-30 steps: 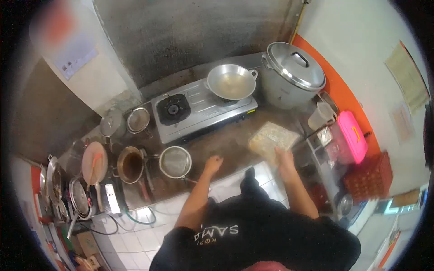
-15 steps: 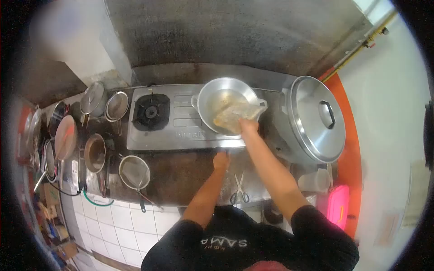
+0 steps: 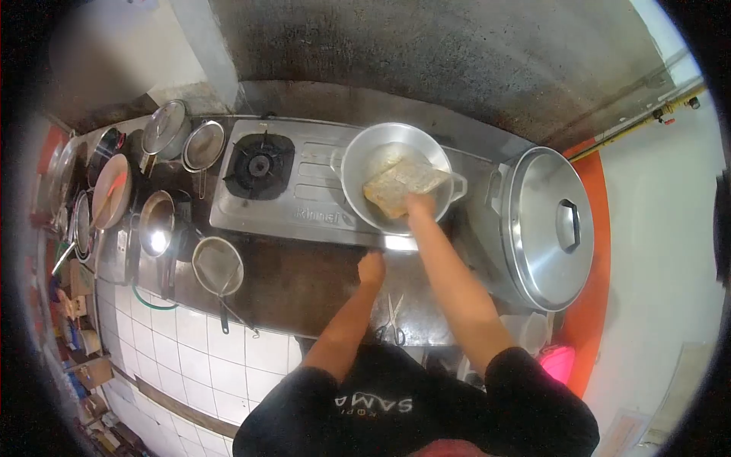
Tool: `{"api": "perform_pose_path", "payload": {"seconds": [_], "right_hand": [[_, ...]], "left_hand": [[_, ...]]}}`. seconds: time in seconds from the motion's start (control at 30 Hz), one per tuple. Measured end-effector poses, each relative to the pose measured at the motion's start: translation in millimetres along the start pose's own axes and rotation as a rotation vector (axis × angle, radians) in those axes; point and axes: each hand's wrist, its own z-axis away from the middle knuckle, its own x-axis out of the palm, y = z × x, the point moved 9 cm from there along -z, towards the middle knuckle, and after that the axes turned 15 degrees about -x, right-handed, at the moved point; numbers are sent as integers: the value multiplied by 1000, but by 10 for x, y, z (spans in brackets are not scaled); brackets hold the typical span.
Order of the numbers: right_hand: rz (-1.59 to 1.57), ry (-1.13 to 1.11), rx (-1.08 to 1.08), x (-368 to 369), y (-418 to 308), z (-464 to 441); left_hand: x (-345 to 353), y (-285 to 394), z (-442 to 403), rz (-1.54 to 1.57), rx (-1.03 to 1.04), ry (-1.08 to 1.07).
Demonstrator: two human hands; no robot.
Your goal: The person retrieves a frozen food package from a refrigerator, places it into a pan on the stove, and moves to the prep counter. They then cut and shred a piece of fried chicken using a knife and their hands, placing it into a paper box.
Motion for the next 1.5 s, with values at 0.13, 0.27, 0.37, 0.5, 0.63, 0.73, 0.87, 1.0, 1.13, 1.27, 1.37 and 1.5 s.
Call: {"api": "perform_pose_path", "payload": {"seconds": [0.13,0.27,0.37,0.5,0.63,0.73,0.87,1.0,1.13,1.27,1.37,1.5], "right_hand": [[185,-25,-47,-150,-83,-39],[414,49,-166,-291,-53,-129],[557,56,-152,-339,12,-269],[862,127,-306,-358,-241,-124],[998,107,-328,-303,-386,-18],[1073,55,-369,-280,-355,-8],[870,109,-467,-362,-348,-56],[473,-102,-256,-324,-19,-428],[568,-194,-320,-333,-268,-359],[545,-109,-489,-522,-442,81],[859,-24,-808,-808,-465,628],[1465,-72,-830,-1616,530,995]], "left_hand": [[124,-152,-26,213,-40,55],[306,-368,-87,531,-135,94],[327,-423,-58,710,-137,142],[791,-587,-161,1061,-280,-11],[331,-456,-14,971,-196,43],[362,-509,5,990,-234,49],[374,-438,-52,829,-190,-15],[296,-426,35,783,-133,43],[321,-521,125,935,-137,-50],[334,-780,362,1001,-94,-167],[341,-1150,606,994,-23,-274],[113,-1883,990,916,-6,-367]]}}
